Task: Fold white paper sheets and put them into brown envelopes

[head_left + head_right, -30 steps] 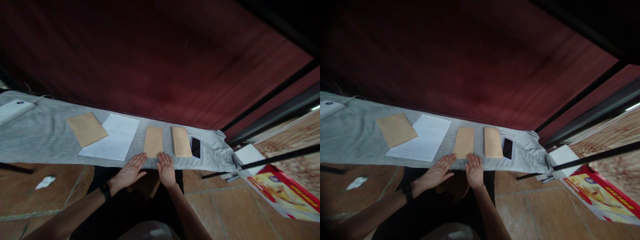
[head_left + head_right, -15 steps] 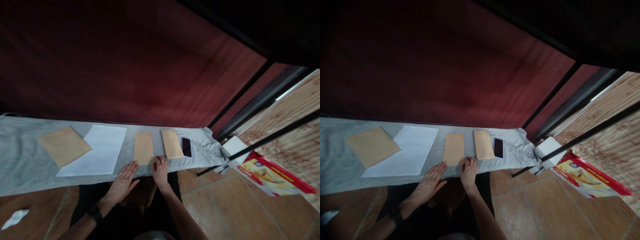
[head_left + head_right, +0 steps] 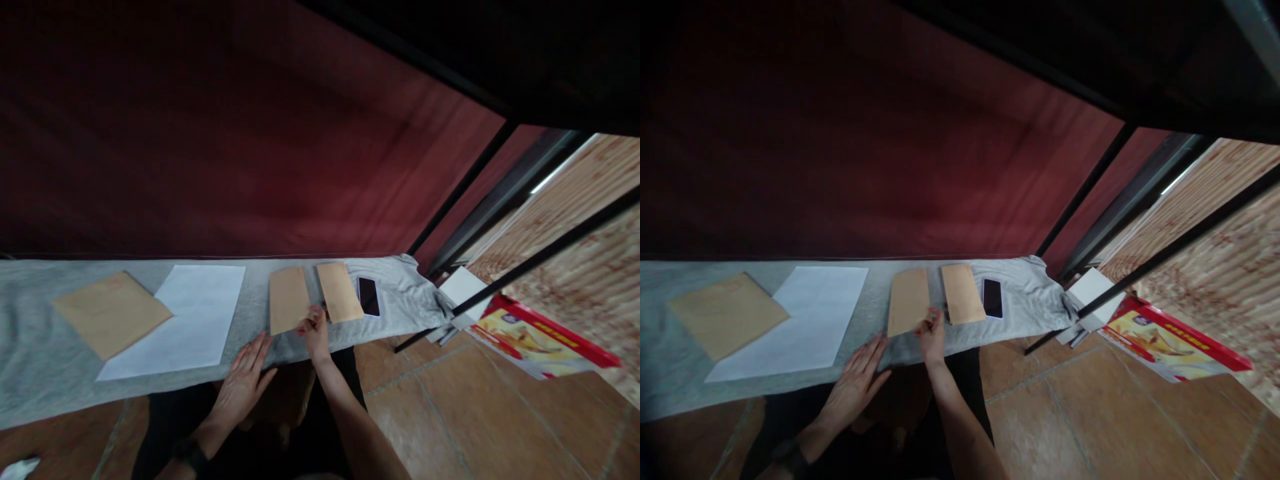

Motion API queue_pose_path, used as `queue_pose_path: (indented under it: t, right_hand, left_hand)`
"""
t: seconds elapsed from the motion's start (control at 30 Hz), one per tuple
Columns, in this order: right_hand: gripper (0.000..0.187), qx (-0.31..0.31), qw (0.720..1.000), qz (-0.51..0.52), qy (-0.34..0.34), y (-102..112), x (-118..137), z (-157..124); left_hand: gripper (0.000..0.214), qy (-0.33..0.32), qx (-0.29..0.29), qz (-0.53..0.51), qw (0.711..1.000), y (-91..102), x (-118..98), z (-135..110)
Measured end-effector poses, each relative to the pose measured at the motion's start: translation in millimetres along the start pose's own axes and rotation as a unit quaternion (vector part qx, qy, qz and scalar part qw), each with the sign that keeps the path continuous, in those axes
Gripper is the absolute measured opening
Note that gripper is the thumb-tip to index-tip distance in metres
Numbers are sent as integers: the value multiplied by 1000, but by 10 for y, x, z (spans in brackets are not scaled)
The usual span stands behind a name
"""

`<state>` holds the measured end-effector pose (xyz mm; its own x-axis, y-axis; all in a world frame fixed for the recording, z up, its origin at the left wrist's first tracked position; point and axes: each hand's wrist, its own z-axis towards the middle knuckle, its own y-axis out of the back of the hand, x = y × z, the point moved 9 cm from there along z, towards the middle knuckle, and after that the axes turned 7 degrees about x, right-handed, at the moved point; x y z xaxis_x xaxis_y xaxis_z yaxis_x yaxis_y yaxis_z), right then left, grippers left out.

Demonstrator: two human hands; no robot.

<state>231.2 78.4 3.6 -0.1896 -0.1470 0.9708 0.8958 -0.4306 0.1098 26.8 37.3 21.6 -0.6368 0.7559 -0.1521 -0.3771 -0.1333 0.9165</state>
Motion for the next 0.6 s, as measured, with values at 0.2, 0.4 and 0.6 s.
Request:
queue_pose_path:
  t: [0.2,0.4,0.6]
  right_hand:
    - [46,-97,993,34,-55,1073,106,361]
    - [39,-144,984,-11,-109,1760,-27,432]
    - [39,-171,977,-26,-128,1909,-199,334]
  left_hand:
    - [70,-6,-18,16,1000,-67,15,-78]
    - [70,1,-24,36,999,-111,27,-96]
    - [71,-2,-26,48,998,-110,26,-96]
